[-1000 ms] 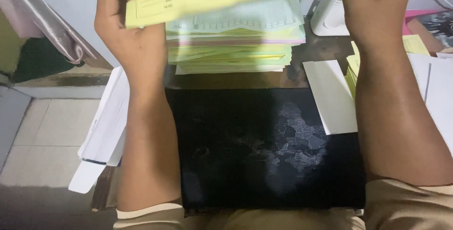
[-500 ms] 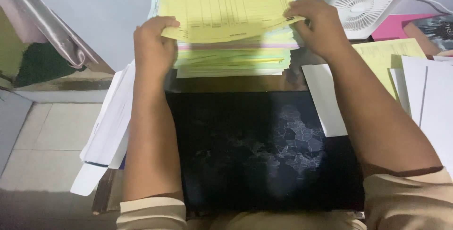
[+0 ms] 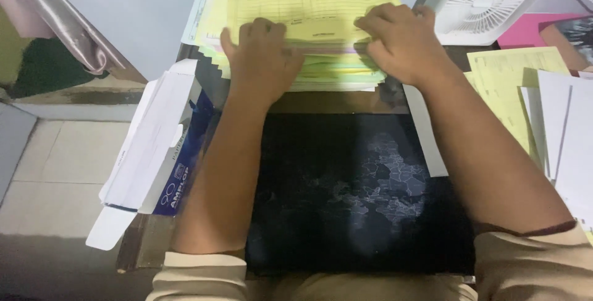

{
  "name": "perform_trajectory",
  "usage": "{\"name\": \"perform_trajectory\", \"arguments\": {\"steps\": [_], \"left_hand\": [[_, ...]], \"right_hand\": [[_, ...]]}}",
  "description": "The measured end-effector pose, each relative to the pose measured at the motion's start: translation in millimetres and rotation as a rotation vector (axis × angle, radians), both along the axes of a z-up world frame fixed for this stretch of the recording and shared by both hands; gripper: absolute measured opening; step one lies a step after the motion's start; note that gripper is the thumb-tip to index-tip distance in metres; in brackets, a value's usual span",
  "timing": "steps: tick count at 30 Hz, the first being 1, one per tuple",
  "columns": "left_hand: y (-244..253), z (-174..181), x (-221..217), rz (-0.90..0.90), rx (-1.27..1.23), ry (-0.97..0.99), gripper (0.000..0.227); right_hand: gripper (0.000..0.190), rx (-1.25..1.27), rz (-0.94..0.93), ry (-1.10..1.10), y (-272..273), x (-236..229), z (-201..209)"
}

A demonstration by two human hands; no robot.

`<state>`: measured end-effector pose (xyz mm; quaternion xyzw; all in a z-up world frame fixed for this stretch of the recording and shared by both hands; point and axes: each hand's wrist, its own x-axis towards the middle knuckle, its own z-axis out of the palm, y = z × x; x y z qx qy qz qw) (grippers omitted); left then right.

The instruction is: Folding paper documents and inserting them into envelopes at a desk.

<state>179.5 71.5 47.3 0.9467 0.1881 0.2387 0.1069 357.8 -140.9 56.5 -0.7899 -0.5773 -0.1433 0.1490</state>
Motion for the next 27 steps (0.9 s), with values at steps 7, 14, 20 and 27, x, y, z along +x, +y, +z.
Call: {"name": "perform_trajectory", "arguments": {"steps": [7, 14, 20, 27], "left_hand": [[5, -18, 3, 0.087, 0.054, 0.097, 0.07], [7, -27, 5, 0.112, 0.124, -0.057, 0.066], [6, -29, 3, 0.177, 0.108, -0.077, 0.066], [-6, -5, -5, 0.185, -0.048, 0.048, 0.069]], "right_hand": [[0.061, -0.048, -0.068, 0.084, 1, -9, -12], [0.055, 0.009, -0.1, 0.069, -1, -18, -20], [0.062, -0.167, -0.259, 0.198, 0, -28, -8], [0.067, -0.248, -0.304, 0.328, -4, -35, 6]]}}
